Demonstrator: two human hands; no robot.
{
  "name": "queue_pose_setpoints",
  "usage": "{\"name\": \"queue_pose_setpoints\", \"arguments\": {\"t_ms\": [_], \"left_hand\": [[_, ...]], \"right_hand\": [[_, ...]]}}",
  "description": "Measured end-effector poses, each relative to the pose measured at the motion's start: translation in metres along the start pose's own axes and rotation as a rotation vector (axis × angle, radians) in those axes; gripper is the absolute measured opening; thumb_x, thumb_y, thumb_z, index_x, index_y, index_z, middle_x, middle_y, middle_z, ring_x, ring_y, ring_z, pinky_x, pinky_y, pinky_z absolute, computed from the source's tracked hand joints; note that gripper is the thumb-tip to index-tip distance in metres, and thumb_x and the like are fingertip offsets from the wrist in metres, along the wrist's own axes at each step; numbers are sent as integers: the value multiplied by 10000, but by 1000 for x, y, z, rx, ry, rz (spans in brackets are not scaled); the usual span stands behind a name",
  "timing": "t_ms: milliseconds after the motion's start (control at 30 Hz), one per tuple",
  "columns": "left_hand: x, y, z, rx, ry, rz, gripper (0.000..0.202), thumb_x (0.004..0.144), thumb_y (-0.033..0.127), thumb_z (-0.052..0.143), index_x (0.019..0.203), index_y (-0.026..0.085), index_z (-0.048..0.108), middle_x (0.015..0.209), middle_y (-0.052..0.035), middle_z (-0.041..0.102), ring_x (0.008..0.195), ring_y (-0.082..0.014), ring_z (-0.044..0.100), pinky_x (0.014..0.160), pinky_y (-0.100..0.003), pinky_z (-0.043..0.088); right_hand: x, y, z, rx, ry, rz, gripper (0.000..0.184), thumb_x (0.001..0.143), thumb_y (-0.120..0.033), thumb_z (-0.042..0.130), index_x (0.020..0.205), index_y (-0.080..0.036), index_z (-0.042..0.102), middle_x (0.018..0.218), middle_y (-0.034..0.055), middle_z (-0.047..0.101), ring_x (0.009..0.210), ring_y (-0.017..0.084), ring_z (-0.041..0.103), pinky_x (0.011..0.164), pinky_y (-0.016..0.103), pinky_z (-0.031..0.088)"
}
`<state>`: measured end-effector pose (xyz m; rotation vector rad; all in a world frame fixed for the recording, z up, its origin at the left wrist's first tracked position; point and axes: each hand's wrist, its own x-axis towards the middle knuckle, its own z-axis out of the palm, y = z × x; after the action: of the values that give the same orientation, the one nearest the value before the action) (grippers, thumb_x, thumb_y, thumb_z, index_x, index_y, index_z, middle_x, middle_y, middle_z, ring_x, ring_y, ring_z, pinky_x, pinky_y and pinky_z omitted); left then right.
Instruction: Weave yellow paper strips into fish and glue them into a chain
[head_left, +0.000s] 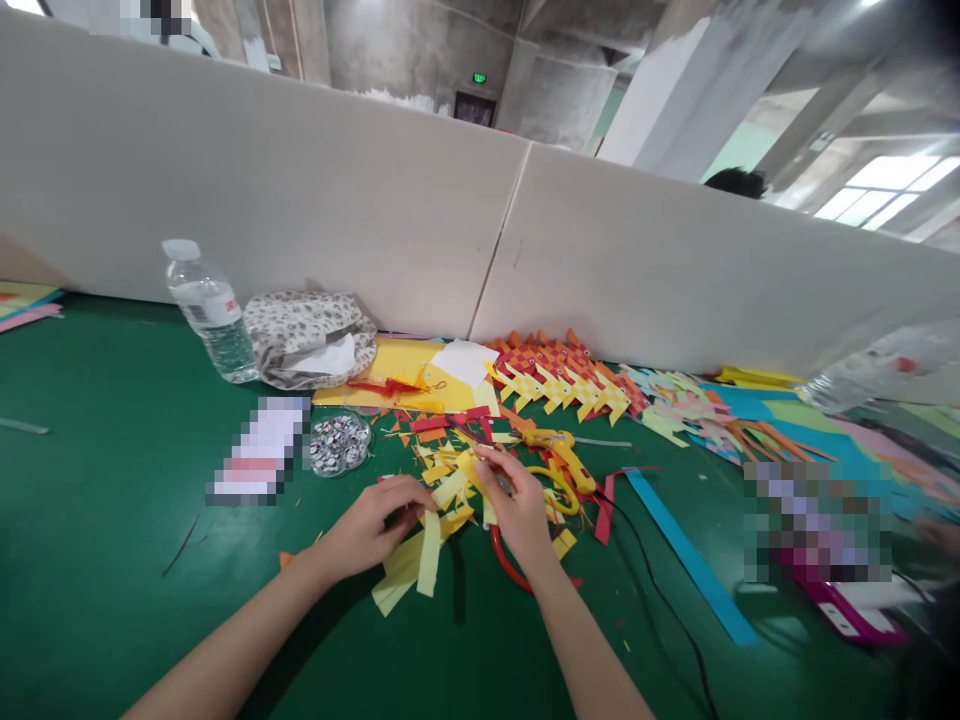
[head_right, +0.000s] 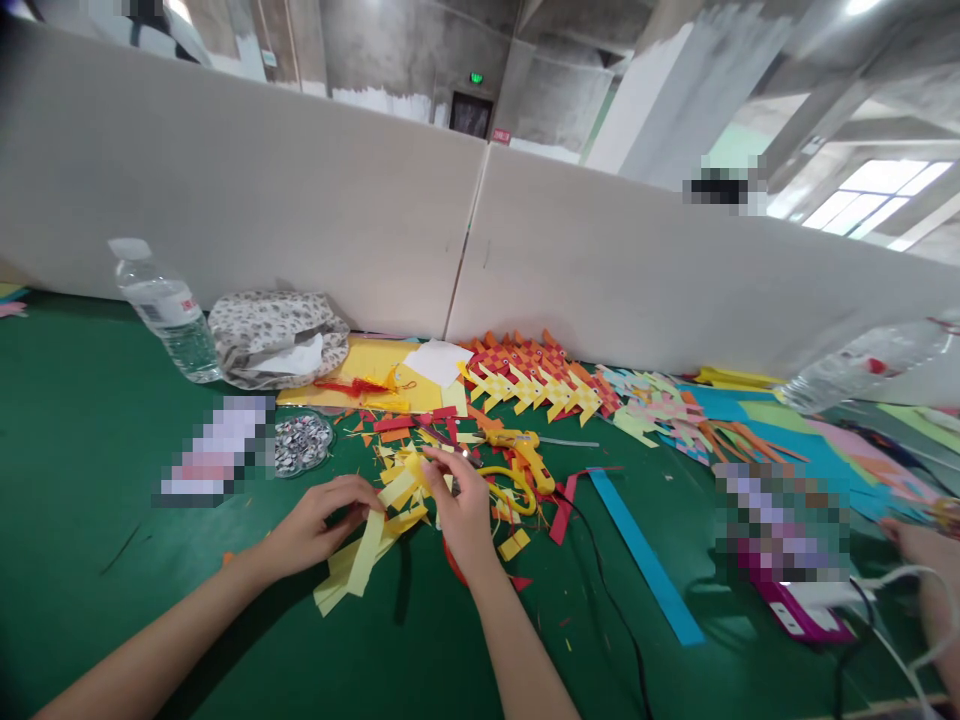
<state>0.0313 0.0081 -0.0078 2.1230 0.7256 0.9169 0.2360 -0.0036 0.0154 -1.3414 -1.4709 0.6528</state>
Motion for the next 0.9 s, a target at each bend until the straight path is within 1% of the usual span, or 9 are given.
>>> {"name": "queue_pose_setpoints", "arguments": {"t_ms": [100, 200, 267, 300, 433, 533, 667, 800, 900], "left_hand": [[0, 1, 1, -28, 16, -37, 201, 872, 128, 426, 960, 203, 590, 913, -49, 650, 855, -150, 595, 786, -285, 450], [-1, 2, 2, -37, 56, -136, 128, 878, 193, 451, 931, 202, 567, 847, -23, 643, 735, -127, 585, 665, -238, 458], [-1, 2, 3, -59, 71, -210, 88, 873, 232, 471, 906, 201, 547, 799, -7, 629, 684, -120, 575, 603, -220, 448], [-1, 2, 4, -85, 76, -242, 78, 869, 245, 482, 901, 201, 537, 790, -4, 624, 684, -121, 577, 596, -219, 449], [-1, -1, 8, -254, 107, -328, 95, 851, 276, 520, 903, 199, 503, 810, -10, 615, 744, -133, 600, 650, -242, 479], [-1, -5, 10, -362, 149, -371, 129, 832, 300, 552, 871, 198, 483, 794, -3, 601, 746, -131, 603, 662, -250, 485], [0, -7, 11, -503, 200, -420, 195, 787, 309, 608, 837, 200, 453, 825, -4, 610, 771, -134, 612, 687, -264, 489], [1, -7, 11, -570, 205, -469, 208, 769, 295, 626, 827, 202, 450, 859, -9, 621, 791, -137, 614, 702, -263, 479], [2, -7, 11, -612, 204, -486, 201, 763, 271, 633, 835, 203, 459, 863, -4, 621, 781, -125, 602, 703, -247, 465]], "right_hand": [[-2, 1, 3, 27, -22, 14, 378, 816, -360, 564, 1166, -215, 566, 774, 19, 640, 732, 162, 602, 722, 305, 499], [-5, 2, 8, 56, -51, 4, 515, 806, -317, 588, 1288, -212, 439, 734, -5, 630, 701, 149, 596, 715, 292, 494], [-7, 2, 11, 65, -77, 5, 570, 797, -298, 603, 1320, -218, 390, 725, -15, 631, 684, 142, 593, 699, 281, 492], [-8, 2, 12, 65, -86, 4, 584, 793, -292, 609, 1326, -224, 380, 723, -20, 632, 678, 139, 592, 694, 275, 492], [-12, -1, 17, 44, -118, 0, 589, 791, -286, 614, 1328, -254, 374, 733, -33, 653, 688, 133, 608, 709, 266, 496], [-14, -2, 19, 11, -132, -2, 588, 793, -281, 613, 1330, -251, 376, 738, -29, 669, 699, 138, 621, 734, 271, 499], [-12, -1, 18, -5, -149, 0, 611, 808, -243, 587, 1361, -242, 327, 786, -9, 687, 725, 145, 631, 748, 283, 502], [-10, 0, 17, 18, -208, 31, 656, 809, -200, 573, 1389, -238, 269, 799, -8, 694, 780, 150, 641, 783, 292, 496], [-11, 1, 17, 28, -239, 26, 659, 817, -206, 568, 1395, -243, 253, 811, -14, 688, 795, 139, 632, 824, 292, 476]]}}
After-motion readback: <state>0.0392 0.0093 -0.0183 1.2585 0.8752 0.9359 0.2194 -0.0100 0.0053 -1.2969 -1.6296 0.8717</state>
